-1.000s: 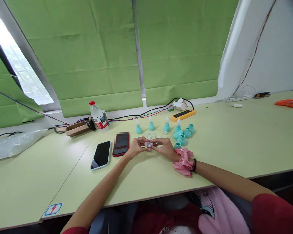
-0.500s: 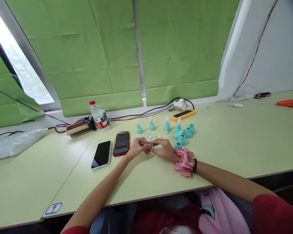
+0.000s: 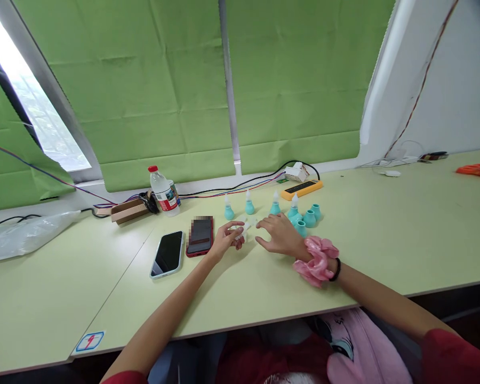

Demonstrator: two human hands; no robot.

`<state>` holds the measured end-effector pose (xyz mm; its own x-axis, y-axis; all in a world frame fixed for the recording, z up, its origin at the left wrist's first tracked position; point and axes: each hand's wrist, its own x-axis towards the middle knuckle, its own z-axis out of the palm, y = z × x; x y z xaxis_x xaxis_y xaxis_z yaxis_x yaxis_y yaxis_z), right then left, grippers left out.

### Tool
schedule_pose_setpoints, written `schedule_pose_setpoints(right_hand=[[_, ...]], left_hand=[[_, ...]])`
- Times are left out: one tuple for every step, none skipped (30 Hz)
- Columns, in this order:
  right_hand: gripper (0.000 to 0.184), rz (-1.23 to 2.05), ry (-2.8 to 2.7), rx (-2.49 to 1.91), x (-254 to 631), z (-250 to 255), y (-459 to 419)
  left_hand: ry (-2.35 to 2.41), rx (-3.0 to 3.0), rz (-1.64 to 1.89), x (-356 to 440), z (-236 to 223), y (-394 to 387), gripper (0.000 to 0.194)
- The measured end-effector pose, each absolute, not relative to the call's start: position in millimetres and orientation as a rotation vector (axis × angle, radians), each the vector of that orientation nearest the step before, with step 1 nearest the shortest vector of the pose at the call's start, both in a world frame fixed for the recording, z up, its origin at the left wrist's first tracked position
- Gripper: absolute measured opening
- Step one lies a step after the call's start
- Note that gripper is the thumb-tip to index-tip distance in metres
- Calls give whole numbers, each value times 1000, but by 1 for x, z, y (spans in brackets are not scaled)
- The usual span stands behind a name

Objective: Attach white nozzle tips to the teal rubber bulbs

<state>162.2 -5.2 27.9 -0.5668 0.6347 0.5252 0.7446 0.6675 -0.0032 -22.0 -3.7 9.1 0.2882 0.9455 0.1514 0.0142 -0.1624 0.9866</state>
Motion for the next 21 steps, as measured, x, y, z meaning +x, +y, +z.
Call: schedule_pose_setpoints(right_hand=[[28, -289, -2461, -1101, 166, 30, -6], [29, -286, -2525, -1116, 171, 32, -6], [30, -285, -2585, -1115, 174, 34, -7], [31, -278, -2645, -1105, 178, 36, -7], [31, -261, -2705, -1091, 181, 38, -8], [32, -234, -2764, -1082, 184, 40, -8], [33, -197, -2822, -1083, 186, 41, -8], [35, -155, -2876, -1095, 188, 42, -8], [37, -107, -2926, -1112, 190, 42, -7], [40, -56, -2964, -1125, 192, 41, -6], [43, 0, -2986, -1130, 193, 39, -5], [45, 58, -2993, -1121, 195, 37, -3], [46, 113, -2985, -1102, 197, 34, 0], [47, 160, -2968, -1082, 199, 31, 2], [48, 197, -2947, -1060, 201, 29, 4], [48, 221, -2929, -1033, 202, 27, 6], [47, 230, -2915, -997, 203, 27, 7], [46, 226, -2898, -950, 202, 28, 8], [44, 216, -2874, -888, 201, 29, 7], [41, 211, -2841, -813, 198, 32, 6], [37, 213, -2795, -732, 194, 35, 5]], left_hand=[[936, 1472, 1076, -22, 9, -4, 40], [929, 1468, 1069, -22, 9, -4, 39], [917, 1464, 1063, -22, 9, -4, 38], [903, 1459, 1057, -22, 8, -4, 37], [887, 1452, 1054, -21, 8, -4, 36], [873, 1443, 1057, -21, 8, -4, 34], [862, 1433, 1066, -21, 8, -4, 32], [854, 1421, 1076, -21, 8, -5, 31], [850, 1408, 1086, -20, 8, -4, 30], [847, 1393, 1093, -20, 8, -4, 29], [847, 1376, 1093, -20, 7, -4, 28], [847, 1360, 1087, -20, 7, -3, 27], [846, 1345, 1075, -20, 6, -2, 26], [847, 1334, 1060, -21, 5, -1, 25], [848, 1326, 1043, -21, 5, -1, 24], [848, 1325, 1027, -21, 4, 0, 23], [846, 1328, 1012, -21, 4, 0, 23], [842, 1333, 998, -21, 4, 0, 23], [837, 1340, 985, -21, 4, -1, 24], [832, 1346, 975, -21, 5, -1, 26], [831, 1353, 968, -20, 5, -2, 28]])
